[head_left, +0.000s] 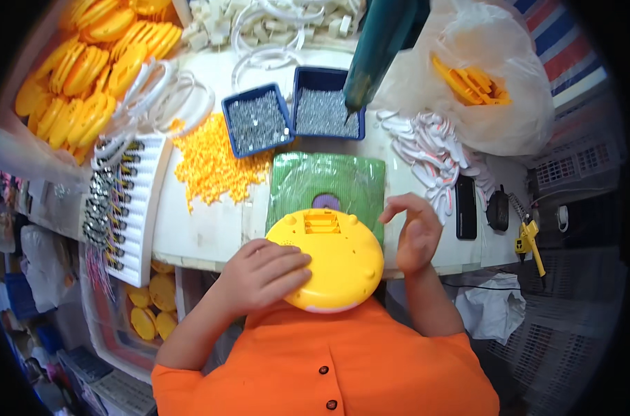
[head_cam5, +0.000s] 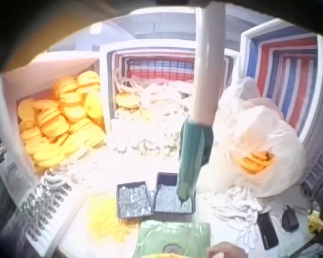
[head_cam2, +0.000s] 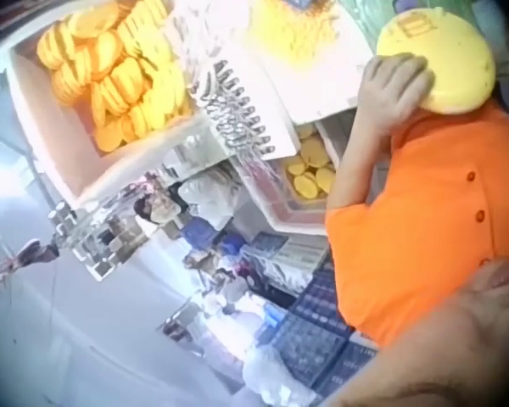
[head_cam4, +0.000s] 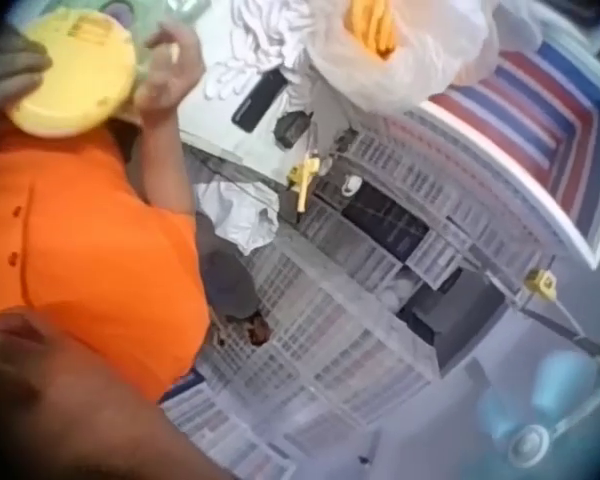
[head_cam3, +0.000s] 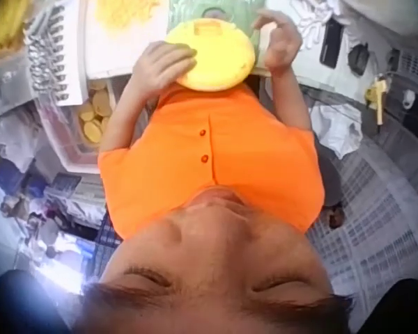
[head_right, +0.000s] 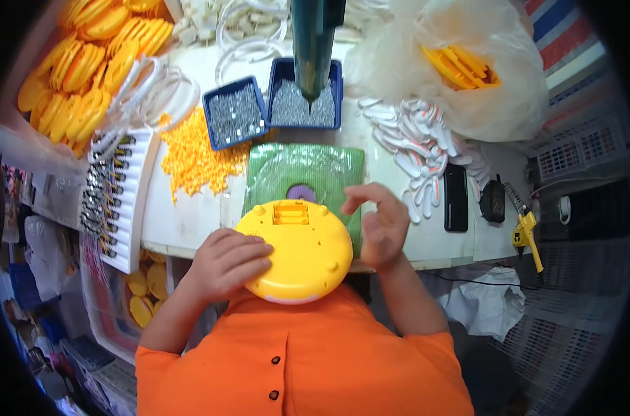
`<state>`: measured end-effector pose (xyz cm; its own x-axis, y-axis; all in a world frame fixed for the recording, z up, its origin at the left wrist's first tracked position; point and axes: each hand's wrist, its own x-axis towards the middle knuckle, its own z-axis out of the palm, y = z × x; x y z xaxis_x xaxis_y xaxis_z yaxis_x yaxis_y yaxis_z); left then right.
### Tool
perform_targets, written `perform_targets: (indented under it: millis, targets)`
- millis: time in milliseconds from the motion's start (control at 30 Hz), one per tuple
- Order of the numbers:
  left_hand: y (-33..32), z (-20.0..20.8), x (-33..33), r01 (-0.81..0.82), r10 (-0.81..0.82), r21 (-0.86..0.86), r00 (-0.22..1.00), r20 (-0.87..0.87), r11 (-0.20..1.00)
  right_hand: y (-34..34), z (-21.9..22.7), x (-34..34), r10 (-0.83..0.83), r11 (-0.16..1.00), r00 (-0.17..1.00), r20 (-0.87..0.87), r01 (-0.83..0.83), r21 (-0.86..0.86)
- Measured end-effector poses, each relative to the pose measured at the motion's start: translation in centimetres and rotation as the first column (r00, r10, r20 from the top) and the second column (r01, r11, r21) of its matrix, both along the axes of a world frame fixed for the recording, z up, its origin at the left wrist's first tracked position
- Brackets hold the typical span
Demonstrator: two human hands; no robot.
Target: Assembling yellow circular toy components using a power screwdriver and glue.
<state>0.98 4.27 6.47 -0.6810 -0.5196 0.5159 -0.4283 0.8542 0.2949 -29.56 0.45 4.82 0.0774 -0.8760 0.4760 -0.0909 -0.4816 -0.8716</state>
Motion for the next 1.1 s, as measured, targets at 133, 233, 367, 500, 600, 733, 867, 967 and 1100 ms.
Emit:
perform_targets:
  millis: [133,233,367,500,600,733,867,967,1100]
  targets:
    - [3.6,-2.2,0.5,-0.028,0.027,0.005,0.998,0.05,1.0,0.7,-1.0,0.0,-0.028,0.991,0.994,0.103,0.014,0.129]
    - [4.3,-2.9,0.5,-0.069,0.068,0.029,0.997,0.045,0.997,1.4,-1.8,0.5,-0.007,0.985,0.998,0.069,-0.005,0.17]
    - [5.1,-2.3,1.5,-0.124,0.124,-0.024,0.992,0.009,0.992,0.9,-1.0,2.9,0.152,0.983,0.973,-0.175,-0.13,0.133]
    - [6.6,-1.0,3.3,-0.214,0.2,-0.118,0.972,-0.12,0.97,0.1,-0.5,5.0,0.474,0.879,0.785,-0.398,-0.393,0.272]
    - [7.7,1.1,5.6,-0.319,0.252,-0.163,0.908,-0.335,0.934,-0.3,0.4,4.3,0.457,0.889,0.805,-0.377,-0.397,0.23]
    - [15.7,1.8,12.9,-0.75,0.601,-0.124,0.606,-0.52,0.65,-2.1,-4.2,6.8,0.382,0.868,0.924,-0.031,-0.347,0.355]
    - [24.3,-2.4,17.9,-0.853,0.538,0.499,-0.351,-0.766,0.155,0.7,-0.4,15.5,0.643,0.74,0.701,-0.308,-0.465,0.485]
    - [31.1,-8.7,23.9,-0.71,0.559,0.671,-0.652,-0.513,-0.213,1.6,-0.4,20.3,0.624,0.692,0.361,-0.693,-0.668,0.275]
    - [34.3,-15.8,28.2,-0.368,0.584,0.715,-0.809,0.069,-0.594,2.3,-0.9,23.9,0.504,0.645,0.216,-0.836,-0.737,0.199]
